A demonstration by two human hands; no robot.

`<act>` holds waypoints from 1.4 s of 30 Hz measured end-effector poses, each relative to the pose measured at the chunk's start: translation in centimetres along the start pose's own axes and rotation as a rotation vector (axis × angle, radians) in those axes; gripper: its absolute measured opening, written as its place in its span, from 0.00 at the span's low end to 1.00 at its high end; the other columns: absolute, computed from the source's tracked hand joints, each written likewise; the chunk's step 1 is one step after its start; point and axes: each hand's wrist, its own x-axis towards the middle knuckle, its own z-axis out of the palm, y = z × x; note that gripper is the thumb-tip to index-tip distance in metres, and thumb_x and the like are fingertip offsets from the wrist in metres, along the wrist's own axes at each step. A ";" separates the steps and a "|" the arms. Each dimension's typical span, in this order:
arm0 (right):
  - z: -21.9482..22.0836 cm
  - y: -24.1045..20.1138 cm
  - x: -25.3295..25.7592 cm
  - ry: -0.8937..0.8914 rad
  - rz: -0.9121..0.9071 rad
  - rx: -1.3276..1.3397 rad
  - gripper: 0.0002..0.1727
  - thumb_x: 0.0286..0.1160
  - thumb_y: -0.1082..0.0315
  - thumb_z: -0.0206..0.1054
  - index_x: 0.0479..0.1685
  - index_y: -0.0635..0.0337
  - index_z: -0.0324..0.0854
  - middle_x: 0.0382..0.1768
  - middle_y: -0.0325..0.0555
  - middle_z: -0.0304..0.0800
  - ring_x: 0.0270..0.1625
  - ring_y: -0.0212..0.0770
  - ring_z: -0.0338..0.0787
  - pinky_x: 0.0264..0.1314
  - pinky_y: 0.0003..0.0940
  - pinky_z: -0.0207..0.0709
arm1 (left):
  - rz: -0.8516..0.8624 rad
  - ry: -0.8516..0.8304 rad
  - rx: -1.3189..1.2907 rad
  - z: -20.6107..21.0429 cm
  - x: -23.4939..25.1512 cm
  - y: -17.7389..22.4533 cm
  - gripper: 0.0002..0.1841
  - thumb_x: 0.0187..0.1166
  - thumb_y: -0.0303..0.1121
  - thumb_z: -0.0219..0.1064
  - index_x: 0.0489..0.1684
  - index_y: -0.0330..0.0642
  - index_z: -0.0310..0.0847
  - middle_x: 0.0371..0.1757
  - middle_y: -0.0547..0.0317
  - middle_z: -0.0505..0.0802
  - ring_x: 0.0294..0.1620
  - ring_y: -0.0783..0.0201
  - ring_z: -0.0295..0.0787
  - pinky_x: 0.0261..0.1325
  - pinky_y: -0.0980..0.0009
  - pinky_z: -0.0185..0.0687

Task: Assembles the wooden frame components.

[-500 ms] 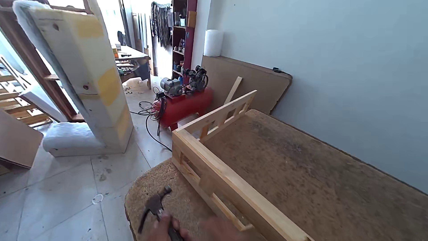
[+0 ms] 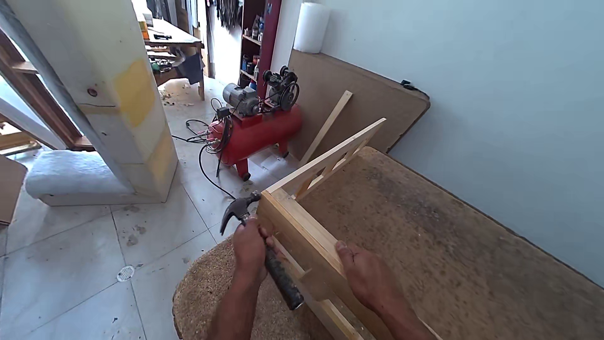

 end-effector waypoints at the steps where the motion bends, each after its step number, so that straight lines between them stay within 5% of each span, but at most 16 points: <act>1: 0.0 0.0 0.0 0.003 0.002 -0.010 0.40 0.89 0.32 0.34 0.53 0.51 0.86 0.44 0.52 0.92 0.53 0.56 0.92 0.52 0.63 0.81 | 0.056 0.042 -0.041 -0.5 -0.3 0.6 0.19 0.97 0.44 0.45 0.44 0.36 0.68 0.17 0.60 0.76 0.09 0.65 0.75 0.15 0.66 0.85; 4: 0.2 0.2 0.2 0.025 0.006 -0.021 0.40 0.88 0.31 0.33 0.49 0.51 0.86 0.43 0.52 0.92 0.51 0.55 0.93 0.49 0.63 0.81 | 0.193 0.196 -0.104 -0.8 -0.2 0.4 0.19 0.98 0.45 0.41 0.47 0.36 0.67 0.17 0.60 0.76 0.09 0.64 0.78 0.17 0.63 0.87; 9: 0.4 1.0 0.6 0.040 -0.023 -0.001 0.41 0.87 0.31 0.33 0.48 0.51 0.86 0.41 0.53 0.91 0.49 0.57 0.93 0.48 0.64 0.81 | -0.025 -0.025 0.119 -0.1 0.3 -0.1 0.19 0.97 0.43 0.47 0.47 0.33 0.69 0.18 0.54 0.78 0.10 0.61 0.78 0.17 0.64 0.86; 13: 0.6 1.1 0.8 0.077 -0.035 -0.019 0.41 0.87 0.30 0.32 0.45 0.51 0.86 0.39 0.52 0.91 0.48 0.56 0.92 0.47 0.64 0.81 | 0.151 0.191 -0.056 -0.7 1.1 -0.2 0.22 0.97 0.46 0.42 0.50 0.33 0.68 0.17 0.55 0.79 0.10 0.59 0.81 0.19 0.59 0.89; 15: 0.7 1.1 0.9 0.091 -0.034 -0.025 0.42 0.87 0.30 0.32 0.45 0.51 0.86 0.39 0.52 0.91 0.48 0.56 0.92 0.47 0.64 0.81 | 0.062 0.049 0.102 -0.4 1.3 -1.0 0.22 0.97 0.45 0.41 0.58 0.31 0.68 0.19 0.53 0.81 0.14 0.58 0.83 0.24 0.59 0.89; 18: 0.6 1.3 0.9 0.109 -0.042 -0.026 0.42 0.87 0.30 0.33 0.47 0.53 0.87 0.38 0.54 0.92 0.47 0.56 0.93 0.47 0.65 0.80 | -0.074 -0.140 0.217 -0.7 1.3 -0.4 0.19 0.96 0.45 0.48 0.56 0.34 0.70 0.19 0.54 0.82 0.13 0.61 0.81 0.21 0.65 0.87; 25: 1.1 1.6 1.2 0.146 -0.068 -0.025 0.42 0.87 0.32 0.34 0.39 0.55 0.87 0.32 0.54 0.90 0.41 0.56 0.92 0.42 0.65 0.80 | 0.037 0.284 -0.142 -4.0 3.6 -2.1 0.22 0.97 0.45 0.42 0.50 0.32 0.69 0.18 0.54 0.80 0.11 0.59 0.82 0.19 0.59 0.89; 29: 0.9 1.1 0.9 0.149 -0.049 -0.019 0.40 0.91 0.36 0.37 0.41 0.60 0.88 0.35 0.58 0.91 0.44 0.59 0.92 0.46 0.66 0.80 | -0.116 -0.069 0.207 -1.9 4.9 -4.2 0.20 0.96 0.45 0.47 0.59 0.33 0.71 0.22 0.52 0.84 0.17 0.58 0.84 0.26 0.60 0.88; 33: 0.5 0.6 0.9 0.143 -0.070 -0.031 0.38 0.93 0.41 0.40 0.41 0.63 0.88 0.34 0.60 0.90 0.44 0.59 0.92 0.48 0.66 0.80 | -0.058 0.045 0.083 -2.3 5.5 -4.2 0.20 0.96 0.44 0.47 0.57 0.32 0.71 0.20 0.52 0.83 0.15 0.58 0.85 0.24 0.60 0.90; 36: 0.7 0.7 1.0 0.159 -0.055 -0.028 0.38 0.92 0.40 0.40 0.38 0.62 0.88 0.31 0.58 0.90 0.40 0.57 0.92 0.44 0.65 0.79 | -0.107 -0.133 0.193 -3.4 6.3 -5.3 0.19 0.95 0.45 0.49 0.60 0.35 0.71 0.22 0.53 0.83 0.17 0.59 0.84 0.26 0.62 0.88; 40: 0.7 0.7 1.2 0.166 -0.081 -0.034 0.38 0.92 0.42 0.40 0.35 0.63 0.88 0.30 0.58 0.89 0.39 0.57 0.91 0.43 0.64 0.80 | -0.057 0.183 0.006 -3.5 7.4 -6.0 0.21 0.96 0.44 0.46 0.53 0.30 0.72 0.19 0.51 0.83 0.15 0.57 0.85 0.25 0.59 0.89; 42: 0.6 0.6 1.0 0.168 -0.065 -0.035 0.38 0.93 0.42 0.40 0.37 0.63 0.88 0.32 0.58 0.90 0.41 0.57 0.92 0.45 0.64 0.80 | -0.108 0.135 0.085 -3.3 7.7 -6.8 0.21 0.97 0.44 0.45 0.56 0.29 0.71 0.21 0.49 0.84 0.16 0.55 0.86 0.26 0.57 0.90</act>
